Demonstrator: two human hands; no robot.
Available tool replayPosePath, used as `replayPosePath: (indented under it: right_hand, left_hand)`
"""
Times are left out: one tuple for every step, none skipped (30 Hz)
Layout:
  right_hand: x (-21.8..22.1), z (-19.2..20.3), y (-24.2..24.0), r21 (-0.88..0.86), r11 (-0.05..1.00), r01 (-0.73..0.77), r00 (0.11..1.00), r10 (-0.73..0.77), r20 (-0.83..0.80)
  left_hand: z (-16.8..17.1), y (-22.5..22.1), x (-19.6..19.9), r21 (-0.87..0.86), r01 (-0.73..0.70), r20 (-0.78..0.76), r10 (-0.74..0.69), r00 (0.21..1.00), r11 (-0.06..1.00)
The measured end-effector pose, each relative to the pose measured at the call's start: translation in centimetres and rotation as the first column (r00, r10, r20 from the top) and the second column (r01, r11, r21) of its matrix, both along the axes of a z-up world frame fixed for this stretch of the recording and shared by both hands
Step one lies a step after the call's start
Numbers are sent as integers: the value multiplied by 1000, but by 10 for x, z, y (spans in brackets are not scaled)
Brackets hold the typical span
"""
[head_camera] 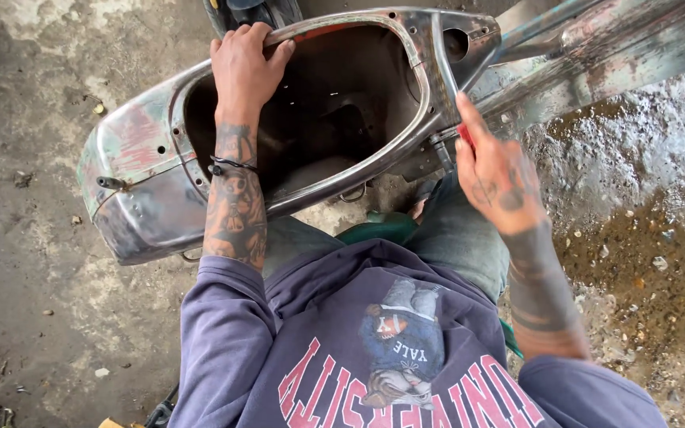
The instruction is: Scrubbing the rust and old paint off a motorcycle body frame using a wire brush.
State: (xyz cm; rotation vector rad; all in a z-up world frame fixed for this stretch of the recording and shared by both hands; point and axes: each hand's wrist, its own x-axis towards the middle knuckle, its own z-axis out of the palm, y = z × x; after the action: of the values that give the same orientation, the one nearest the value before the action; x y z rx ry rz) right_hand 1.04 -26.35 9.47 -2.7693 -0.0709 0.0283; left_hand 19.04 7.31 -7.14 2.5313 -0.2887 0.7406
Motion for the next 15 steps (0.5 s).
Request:
replayPosePath:
  right_hand:
    - [11,3,4,8,999,31,999,-31,-28]
    - [26,-4,2,13,1000,26,999,-26,-18]
    - [41,-11,1,43,997,-63,993,59,107]
    - [57,-17,0,58,986,-158,963,141,230]
    - [69,-20,3,58,985,-165,960,147,238]
    - [80,-24,5,54,989,-139,965,124,230]
    - [92,-28,8,49,992,-114,970,101,221]
    - [79,-30,3,46,991,-122,970,109,219]
    - [67,-32,-1,2,974,-226,903,209,376]
    - [55,-35,-5,-55,945,-322,802,303,514]
    - [42,-25,-3,-55,943,-328,803,309,509]
    - [28,-15,-2,-44,975,-216,923,219,316]
    - [15,-5,-2,-62,993,-104,988,110,107]
    - [-1,-5,-3,-65,993,-102,990,107,93]
    - [-16,-5,-4,-68,996,-60,997,63,40]
  left_hand:
    - [3,1,0,4,3,32,-3,999,1000]
    - [5,1,-1,9,-1,41,1,999,1000]
    - [8,1,-1,-2,-10,26,10,1000,1000]
    - [9,0,-2,-17,-21,9,21,1000,1000]
    - [10,0,-1,-17,-28,17,28,999,999]
    - [9,-1,-2,-22,-27,-4,27,1000,999]
    - [7,-2,-2,-27,-26,-25,26,999,999]
    - [8,-3,-3,-30,-34,-27,33,999,999]
    - [8,-3,-3,-28,-41,-23,40,999,999]
    - [7,-3,-4,-23,-47,-21,46,999,999]
    - [7,-1,-2,-25,-54,-27,53,998,998]
    - [4,0,-2,-22,-57,-33,56,998,998]
    - [1,0,-1,-18,-61,-40,60,997,998]
    - [0,1,0,-22,-58,-54,57,997,998]
    - [-1,2,0,-14,-27,-28,27,999,1000]
